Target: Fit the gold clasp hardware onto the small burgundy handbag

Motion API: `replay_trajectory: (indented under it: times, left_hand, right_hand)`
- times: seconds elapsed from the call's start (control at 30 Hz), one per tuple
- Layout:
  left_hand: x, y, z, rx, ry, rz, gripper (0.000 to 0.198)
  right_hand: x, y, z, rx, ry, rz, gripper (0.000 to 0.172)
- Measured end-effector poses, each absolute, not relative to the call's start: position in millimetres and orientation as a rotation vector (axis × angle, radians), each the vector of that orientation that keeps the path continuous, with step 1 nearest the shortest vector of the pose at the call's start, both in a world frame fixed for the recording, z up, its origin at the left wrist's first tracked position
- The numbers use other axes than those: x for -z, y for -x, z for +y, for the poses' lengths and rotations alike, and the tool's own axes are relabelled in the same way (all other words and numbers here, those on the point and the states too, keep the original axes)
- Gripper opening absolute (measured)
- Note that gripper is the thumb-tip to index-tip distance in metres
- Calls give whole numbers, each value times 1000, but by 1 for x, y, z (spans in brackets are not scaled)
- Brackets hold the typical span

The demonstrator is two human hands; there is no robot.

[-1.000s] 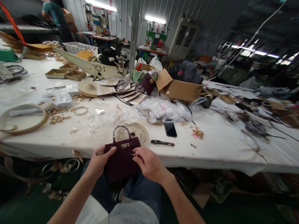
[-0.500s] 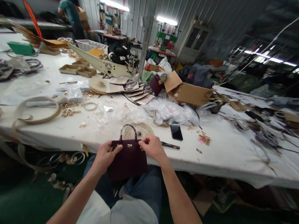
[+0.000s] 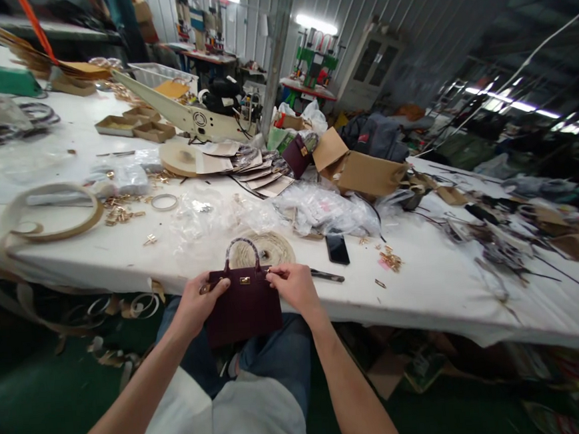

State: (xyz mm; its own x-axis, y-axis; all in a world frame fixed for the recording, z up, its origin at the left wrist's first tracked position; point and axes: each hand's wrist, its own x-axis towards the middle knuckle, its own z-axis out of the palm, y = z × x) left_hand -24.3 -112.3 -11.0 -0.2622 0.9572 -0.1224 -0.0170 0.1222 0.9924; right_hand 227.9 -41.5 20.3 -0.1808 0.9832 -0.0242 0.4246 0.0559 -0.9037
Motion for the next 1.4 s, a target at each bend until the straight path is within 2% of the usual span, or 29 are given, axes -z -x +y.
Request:
replay_trajectory:
  times: [0.2, 0.4, 0.6, 0.93, 1.33, 1.4]
  left_hand:
    - [13, 24, -111, -1296, -945, 1465, 47]
    - [10, 23, -114, -1314, -1042, 1478, 41]
    - [10, 19, -119, -1333, -1190, 1560, 38]
    - [-21, 8, -118, -1370, -1385, 1564, 33]
    - [-30, 0, -124, -1421, -1290, 1493, 33]
    - [-24, 3, -127, -1418, -1259, 1492, 36]
  right_hand:
    - [-14, -224, -46, -973, 1500, -1707, 18]
    - [-21, -224, -43, -953, 1503, -1805, 13]
    - [-34, -222, -42, -851, 1544, -1972, 18]
    - [-38, -216, -31, -714, 1596, -2150, 19]
    - [-24, -223, -44, -650, 1465, -2159, 18]
    - [-13, -233, -53, -586, 1505, -2017, 27]
